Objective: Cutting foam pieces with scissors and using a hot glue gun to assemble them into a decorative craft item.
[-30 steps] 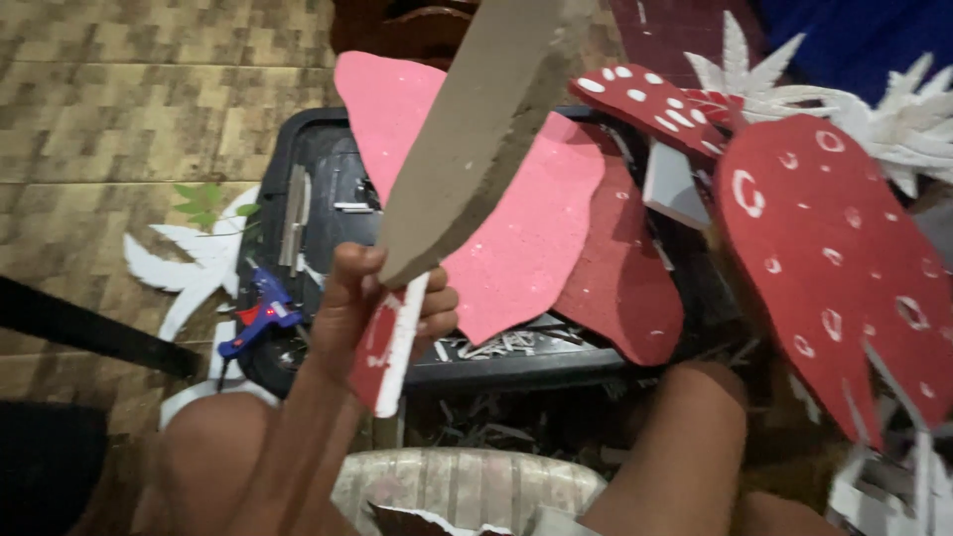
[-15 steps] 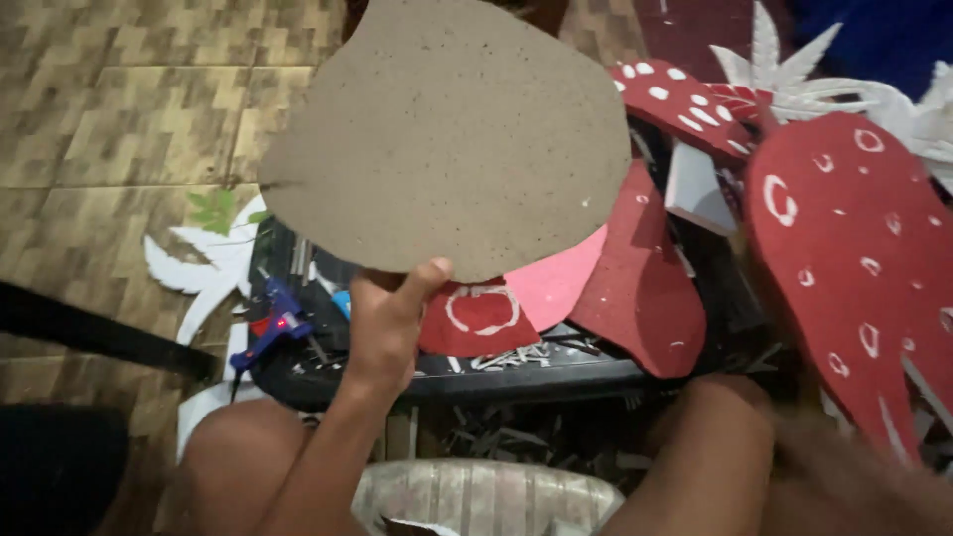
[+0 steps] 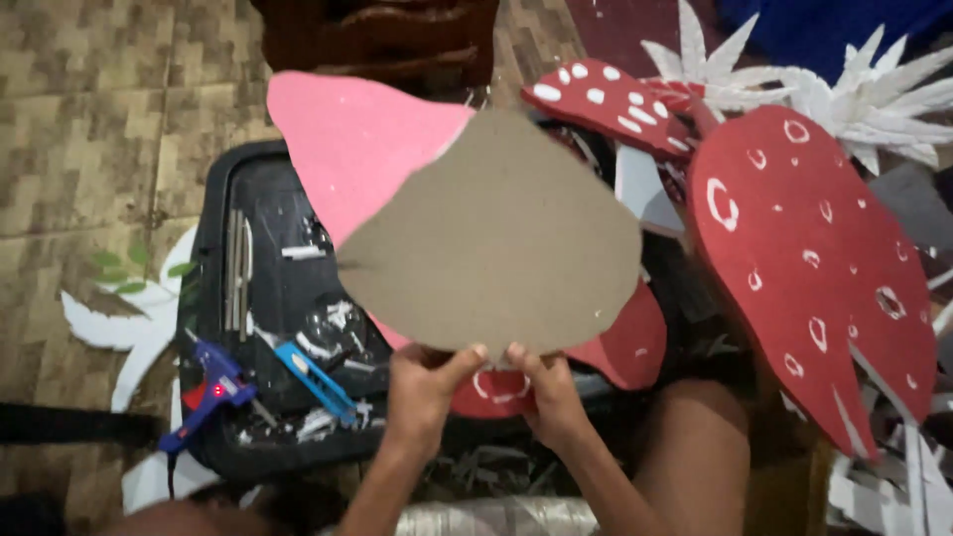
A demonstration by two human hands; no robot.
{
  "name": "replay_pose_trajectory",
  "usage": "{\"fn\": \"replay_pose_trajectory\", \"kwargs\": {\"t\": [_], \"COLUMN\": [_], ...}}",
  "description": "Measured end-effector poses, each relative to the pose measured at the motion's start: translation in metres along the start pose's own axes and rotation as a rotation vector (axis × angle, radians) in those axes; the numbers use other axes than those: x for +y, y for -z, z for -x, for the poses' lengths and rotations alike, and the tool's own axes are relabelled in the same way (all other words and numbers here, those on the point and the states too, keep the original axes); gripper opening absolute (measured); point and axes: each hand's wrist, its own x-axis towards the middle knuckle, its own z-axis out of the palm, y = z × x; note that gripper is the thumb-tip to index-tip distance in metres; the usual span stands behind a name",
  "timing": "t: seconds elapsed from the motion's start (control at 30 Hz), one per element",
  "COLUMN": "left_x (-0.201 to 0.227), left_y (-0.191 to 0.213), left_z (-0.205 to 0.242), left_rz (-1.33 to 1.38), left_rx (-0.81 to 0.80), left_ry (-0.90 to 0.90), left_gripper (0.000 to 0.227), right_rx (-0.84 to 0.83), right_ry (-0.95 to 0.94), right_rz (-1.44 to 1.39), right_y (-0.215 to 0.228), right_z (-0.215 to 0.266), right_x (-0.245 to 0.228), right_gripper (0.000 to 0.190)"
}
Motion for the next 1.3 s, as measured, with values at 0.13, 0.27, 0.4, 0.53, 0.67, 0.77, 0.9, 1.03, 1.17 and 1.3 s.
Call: {"fn": "replay_pose_trajectory", "kwargs": {"t": [0.13,0.27,0.4,0.53,0.67,0.77,0.9,1.03,1.17,1.3], "left_x": [0.005,0.001,0.007,0.003,-0.004,-0.005,-0.003,0.054,0.096,0.122], "left_y": [-0.002,0.005,0.010,0.016,0.023,0.029,0.048,0.085,0.138,0.173], "left_z": [0.000,0.002,0.006,0.006,0.011,0.010,-0.008,-0.019,-0.002,0.038], "left_rz": [-0.053,0.004,0.007,0.054,0.070,-0.020,0.039,0.229,0.336,0.220], "left_rx": [-0.033,-0.034,0.011,-0.023,-0.028,0.004,0.142,0.426,0.613,0.749], "left_ry": [0.062,0.038,0.144,0.105,0.081,0.103,-0.055,-0.309,-0.474,-0.719], "left_gripper": [0.022,0.028,0.028,0.040,0.015,0.012,0.008,0.023,0.013,0.016], "right_rx": [0.126,-0.033,-0.019,0.057,0.026,-0.015,-0.177,-0.383,-0.371,-0.400], "right_ry": [-0.022,0.110,0.001,0.018,-0.066,-0.057,-0.092,-0.051,-0.066,-0.190], "right_rz": [0.110,0.335,0.386,0.422,0.282,0.335,0.209,0.261,0.461,0.508], "right_y": [-0.013,-0.015,-0.020,-0.021,-0.023,-0.032,-0.024,-0.033,-0.052,-0.068], "right_z": [0.000,0.003,0.007,0.007,0.011,0.014,0.008,0.014,0.025,0.043], "right_x": [-0.017,-0.020,-0.020,-0.012,-0.004,-0.006,0.017,0.030,0.048,0.066], "right_gripper": [0.037,0.028,0.034,0.023,0.025,0.023,0.048,0.040,0.018,0.012]}}
